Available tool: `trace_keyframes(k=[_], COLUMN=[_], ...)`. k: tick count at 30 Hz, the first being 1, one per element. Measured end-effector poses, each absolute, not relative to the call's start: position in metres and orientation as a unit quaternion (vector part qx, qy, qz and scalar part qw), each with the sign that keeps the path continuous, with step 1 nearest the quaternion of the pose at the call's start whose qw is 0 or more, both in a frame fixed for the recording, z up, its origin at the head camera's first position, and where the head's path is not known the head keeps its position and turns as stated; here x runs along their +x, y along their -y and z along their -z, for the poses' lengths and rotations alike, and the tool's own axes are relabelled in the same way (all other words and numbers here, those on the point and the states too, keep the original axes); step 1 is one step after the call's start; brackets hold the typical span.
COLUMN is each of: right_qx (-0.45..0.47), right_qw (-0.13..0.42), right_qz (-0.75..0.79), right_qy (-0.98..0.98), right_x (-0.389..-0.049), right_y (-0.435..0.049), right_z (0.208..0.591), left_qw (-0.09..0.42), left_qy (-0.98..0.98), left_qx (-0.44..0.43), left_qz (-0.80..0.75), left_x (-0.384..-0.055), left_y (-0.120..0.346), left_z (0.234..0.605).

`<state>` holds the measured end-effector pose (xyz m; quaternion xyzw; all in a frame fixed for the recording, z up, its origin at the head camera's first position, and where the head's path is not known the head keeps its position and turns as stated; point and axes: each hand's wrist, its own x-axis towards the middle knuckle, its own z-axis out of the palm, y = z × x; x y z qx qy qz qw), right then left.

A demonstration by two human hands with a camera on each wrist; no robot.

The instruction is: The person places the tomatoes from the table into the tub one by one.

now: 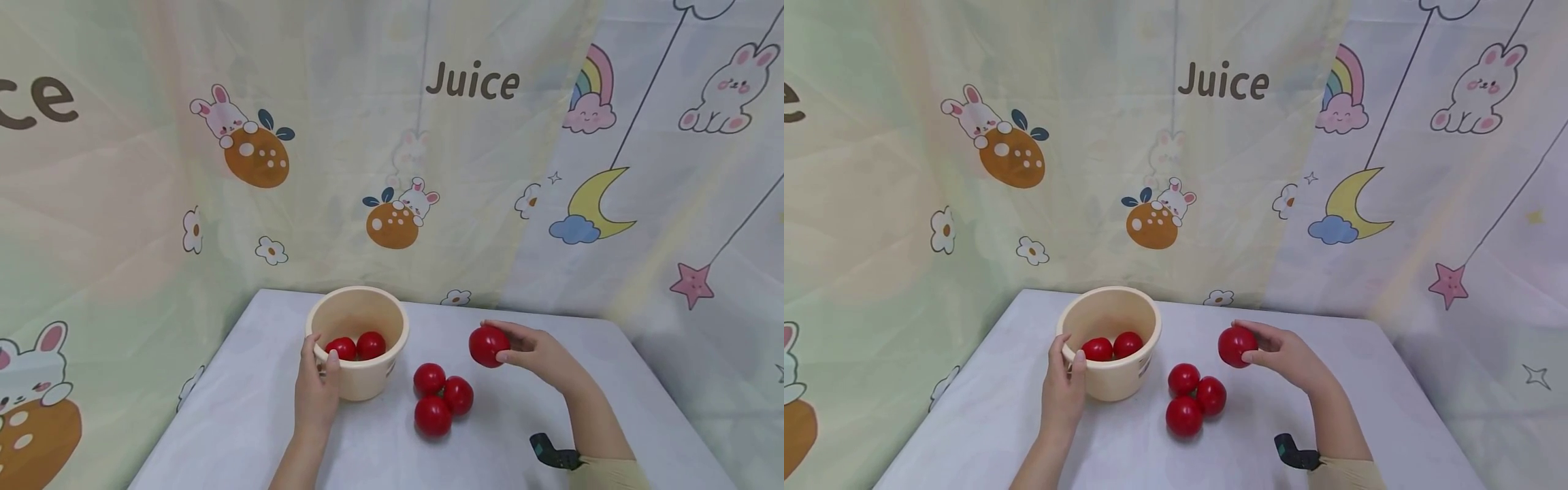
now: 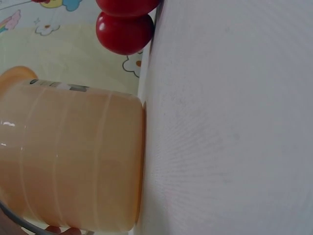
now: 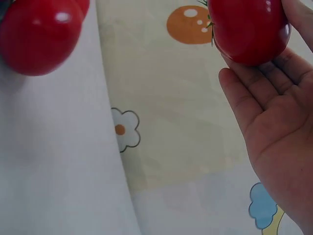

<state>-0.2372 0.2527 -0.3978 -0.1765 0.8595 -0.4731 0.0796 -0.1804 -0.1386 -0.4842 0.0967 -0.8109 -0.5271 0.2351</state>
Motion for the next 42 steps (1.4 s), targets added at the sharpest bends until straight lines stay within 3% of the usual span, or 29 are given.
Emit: trace_keyframes(k=[16, 42], right_qx=[-0.206, -0.213], right_qw=[0.088, 0.112], right_qz=[0.459, 0.450], right_qy=[-0.860, -0.860], right_x=[-0.271, -0.304], right_y=[-0.221, -0.154], right_z=[0.345, 0.323], left_qw=[0.236, 0.229], left_qy=[0.812, 0.811], left_qx=[0.099, 0.097], left_qz=[0.524, 0.530], left_x=[-0.181, -0.182], left_y=[0.139, 0.140], left_z=[0.485, 0.485])
